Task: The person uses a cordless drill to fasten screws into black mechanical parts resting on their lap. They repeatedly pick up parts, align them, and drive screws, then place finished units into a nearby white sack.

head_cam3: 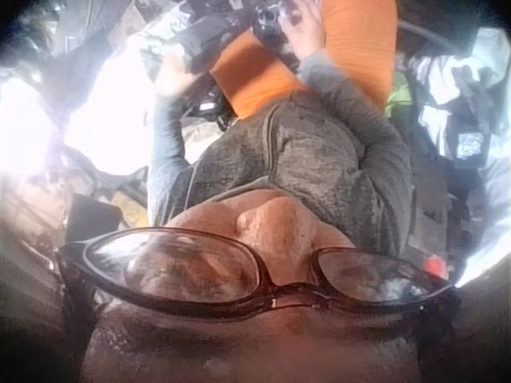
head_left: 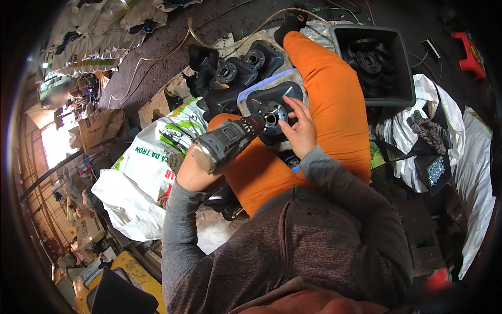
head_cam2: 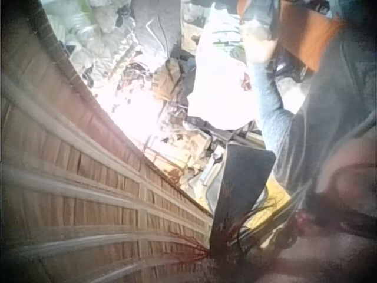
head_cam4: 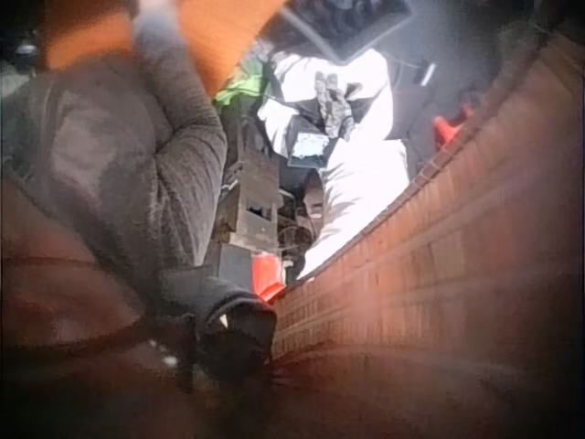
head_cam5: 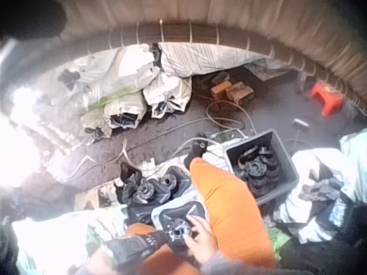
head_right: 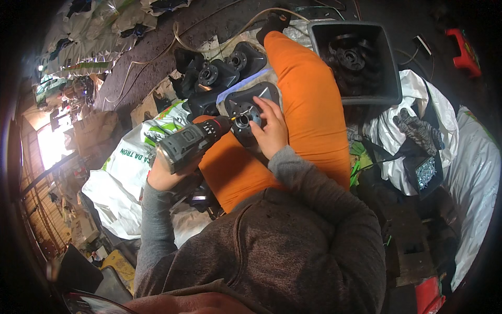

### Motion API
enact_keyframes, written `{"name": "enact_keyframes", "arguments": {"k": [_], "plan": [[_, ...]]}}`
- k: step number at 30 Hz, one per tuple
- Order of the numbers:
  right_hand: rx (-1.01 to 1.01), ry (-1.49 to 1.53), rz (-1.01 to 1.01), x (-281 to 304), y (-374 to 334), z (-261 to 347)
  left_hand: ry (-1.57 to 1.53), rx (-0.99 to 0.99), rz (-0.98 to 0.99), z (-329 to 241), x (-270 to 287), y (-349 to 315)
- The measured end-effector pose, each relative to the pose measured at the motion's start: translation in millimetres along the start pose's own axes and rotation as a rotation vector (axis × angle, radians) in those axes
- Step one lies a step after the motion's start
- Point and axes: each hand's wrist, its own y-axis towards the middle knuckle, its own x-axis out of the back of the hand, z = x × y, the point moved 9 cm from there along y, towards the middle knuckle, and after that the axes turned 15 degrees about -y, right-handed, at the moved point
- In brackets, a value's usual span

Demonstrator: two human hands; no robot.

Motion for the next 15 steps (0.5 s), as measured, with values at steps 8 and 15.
{"name": "enact_keyframes", "arguments": {"k": [8, 15], "plan": [[-0.133, 0.006, 0.243, -12.7, 18.1, -4.4, -0.046, 0.055, -0.042, -12.9, 10.9, -13.2], [-0.3, 0.343, 0.009, -6.6, 16.8, -39.4, -0.071, 0.117, -0.038, 10.1, 8.4, -7.0]]}}
